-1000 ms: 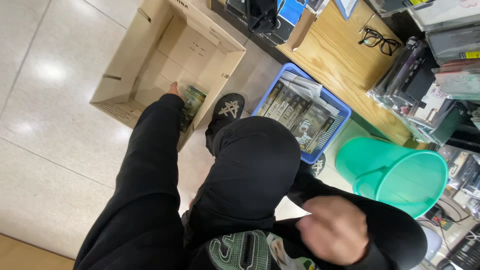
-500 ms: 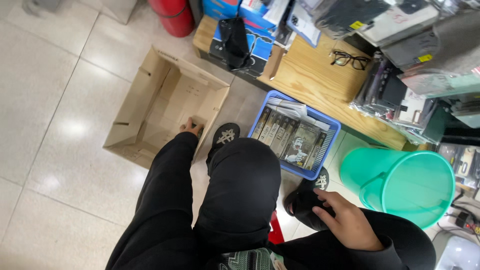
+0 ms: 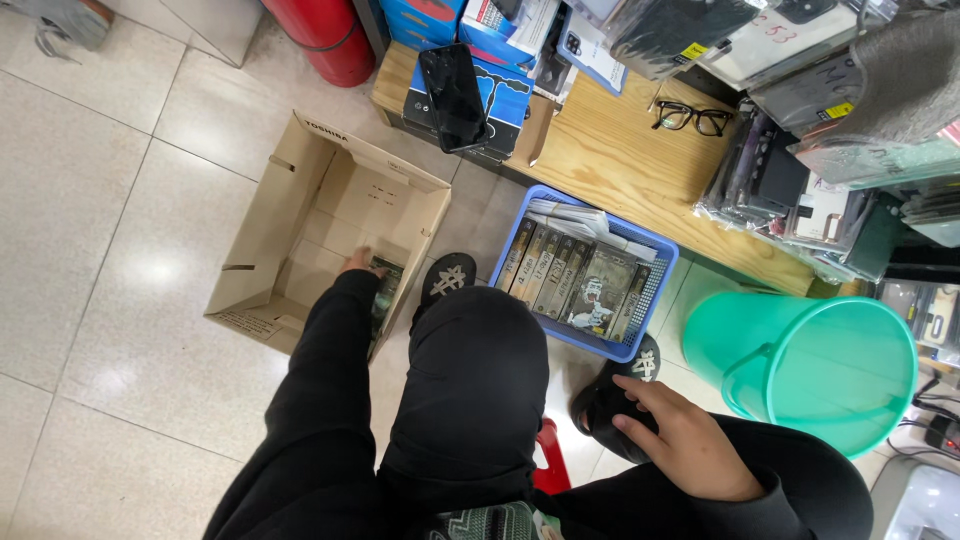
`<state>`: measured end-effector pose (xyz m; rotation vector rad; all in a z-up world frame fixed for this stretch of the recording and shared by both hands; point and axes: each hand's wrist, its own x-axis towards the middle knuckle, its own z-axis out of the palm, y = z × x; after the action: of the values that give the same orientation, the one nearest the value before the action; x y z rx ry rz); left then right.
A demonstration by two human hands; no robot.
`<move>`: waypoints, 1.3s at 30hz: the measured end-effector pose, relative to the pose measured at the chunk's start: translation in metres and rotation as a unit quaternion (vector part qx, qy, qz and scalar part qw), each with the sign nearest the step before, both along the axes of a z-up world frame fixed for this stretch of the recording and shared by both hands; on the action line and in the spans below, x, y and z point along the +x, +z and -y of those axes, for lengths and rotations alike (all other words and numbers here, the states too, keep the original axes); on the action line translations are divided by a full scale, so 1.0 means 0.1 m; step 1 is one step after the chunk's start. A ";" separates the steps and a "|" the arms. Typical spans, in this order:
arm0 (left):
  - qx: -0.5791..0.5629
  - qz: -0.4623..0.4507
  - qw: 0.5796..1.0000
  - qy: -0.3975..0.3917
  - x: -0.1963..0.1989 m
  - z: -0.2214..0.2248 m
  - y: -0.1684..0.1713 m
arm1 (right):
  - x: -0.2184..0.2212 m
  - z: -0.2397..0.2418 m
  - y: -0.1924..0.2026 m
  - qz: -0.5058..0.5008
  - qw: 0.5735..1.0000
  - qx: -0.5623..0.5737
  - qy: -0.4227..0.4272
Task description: The person picks up a packaged screen protector from a blue bin, wipes the exterior of the plastic case with a cloth by hand, opens the box to show the interior contents, and then places it back into the bin.
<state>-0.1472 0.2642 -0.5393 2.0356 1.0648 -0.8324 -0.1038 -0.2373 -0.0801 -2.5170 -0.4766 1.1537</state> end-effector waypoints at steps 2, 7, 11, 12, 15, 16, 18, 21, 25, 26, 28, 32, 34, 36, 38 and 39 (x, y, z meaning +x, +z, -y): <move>-0.008 0.003 1.000 -0.011 -0.15 -0.02 -0.12 | -0.01 0.01 -0.01 0.008 1.000 0.008 0.002; -0.030 0.000 0.999 0.034 -0.23 0.02 0.08 | -0.02 0.04 -0.05 0.026 0.999 0.035 0.009; -0.006 -0.004 0.998 -0.067 -0.33 0.06 -0.04 | -0.06 0.05 -0.04 0.051 0.997 0.060 0.015; 0.008 -0.009 0.993 -0.115 -0.36 0.08 -0.02 | -0.07 0.03 0.00 0.047 0.998 0.043 0.010; -0.022 -0.026 0.994 -0.107 -0.39 0.04 0.04 | -0.11 0.06 0.01 0.070 0.995 0.070 0.020; -0.020 -0.025 0.993 -0.114 -0.41 0.04 0.00 | -0.14 0.07 0.02 0.072 0.995 0.071 0.013; -0.048 -0.021 0.993 -0.104 -0.43 0.04 -0.08 | -0.18 0.08 0.05 0.073 0.996 0.056 0.018; -0.090 0.018 0.986 -0.138 -0.37 0.01 -0.11 | -0.27 0.12 0.06 0.080 0.995 0.047 0.021; -0.126 0.037 0.990 -0.059 -0.42 0.04 -0.03 | -0.30 0.13 0.26 0.084 0.994 0.069 0.016; -0.104 0.060 0.993 -0.008 -0.40 0.08 0.06 | -0.27 0.11 0.35 0.081 0.994 0.072 0.009; -0.080 0.088 0.992 0.039 -0.37 0.17 0.41 | -0.20 0.09 0.48 0.083 0.994 0.078 -0.002; -0.157 0.200 0.967 0.025 -0.37 0.41 1.38 | 0.00 0.12 0.50 0.072 0.997 -0.006 0.011; -0.140 0.184 0.973 0.005 -0.36 0.32 1.27 | 0.19 0.05 0.52 0.069 0.996 -0.045 0.016; -0.007 0.116 0.982 -0.152 -0.33 0.03 0.56 | 0.40 -0.11 0.62 0.152 0.985 -0.080 -0.002; -0.024 0.128 0.985 -0.113 -0.29 0.06 0.70 | 0.61 -0.23 0.29 0.181 0.980 -0.068 -0.040; -0.043 0.138 0.987 -0.071 -0.27 0.08 0.76 | 0.72 -0.28 0.14 0.208 0.974 -0.057 -0.074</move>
<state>-0.1743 0.2561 -0.4633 2.0989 0.7254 -0.6304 -0.0317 -0.2093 -0.0666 -2.8469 -0.3194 0.6120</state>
